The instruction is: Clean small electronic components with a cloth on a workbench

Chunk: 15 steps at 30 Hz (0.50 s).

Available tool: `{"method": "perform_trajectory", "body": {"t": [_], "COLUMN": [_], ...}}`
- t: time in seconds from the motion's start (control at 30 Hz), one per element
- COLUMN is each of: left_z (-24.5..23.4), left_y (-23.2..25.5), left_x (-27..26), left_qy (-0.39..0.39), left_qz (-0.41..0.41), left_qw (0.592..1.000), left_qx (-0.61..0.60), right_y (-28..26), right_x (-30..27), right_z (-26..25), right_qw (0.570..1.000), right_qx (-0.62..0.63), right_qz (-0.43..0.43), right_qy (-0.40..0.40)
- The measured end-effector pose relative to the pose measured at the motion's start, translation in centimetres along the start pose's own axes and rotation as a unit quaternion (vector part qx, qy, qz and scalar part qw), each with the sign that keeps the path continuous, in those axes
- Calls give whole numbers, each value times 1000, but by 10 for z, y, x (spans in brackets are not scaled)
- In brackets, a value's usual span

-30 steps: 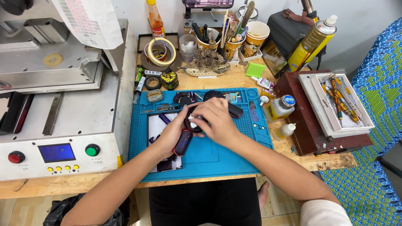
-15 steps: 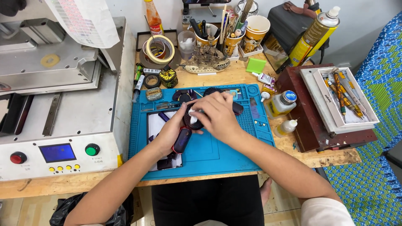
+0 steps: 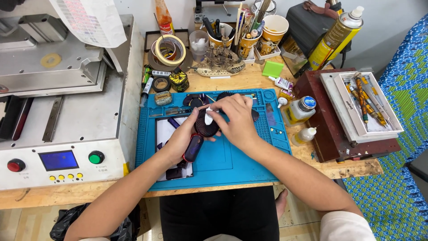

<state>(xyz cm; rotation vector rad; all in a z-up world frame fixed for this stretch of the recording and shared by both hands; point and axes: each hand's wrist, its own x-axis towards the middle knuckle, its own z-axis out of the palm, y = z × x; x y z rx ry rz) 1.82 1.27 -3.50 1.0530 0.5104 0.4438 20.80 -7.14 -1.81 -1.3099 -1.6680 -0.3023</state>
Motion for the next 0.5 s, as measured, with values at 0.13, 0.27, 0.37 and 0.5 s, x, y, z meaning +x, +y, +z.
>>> {"method": "perform_trajectory", "body": {"t": [0.13,0.27,0.37,0.5], "left_z": [-25,-22,-6,3], "left_y": [-8,3,11,13], "left_x": [13,9,-1,-6], "left_qy": [7,22,30,13], "left_qz": [54,73,41,42], "left_qw": [999,996,997,998], "left_qx": [-1,-43,-54,-34], "right_y": [-16,-12,-1,1], "right_x": [-8,-7,-5,-3], "right_z": [10,10,6,5], "right_qw": [996,996,996,994], "right_qx": [79,65,52,77], "right_qz": [-8,-5,42,68], "right_qy": [-35,-62,-56,-30]}}
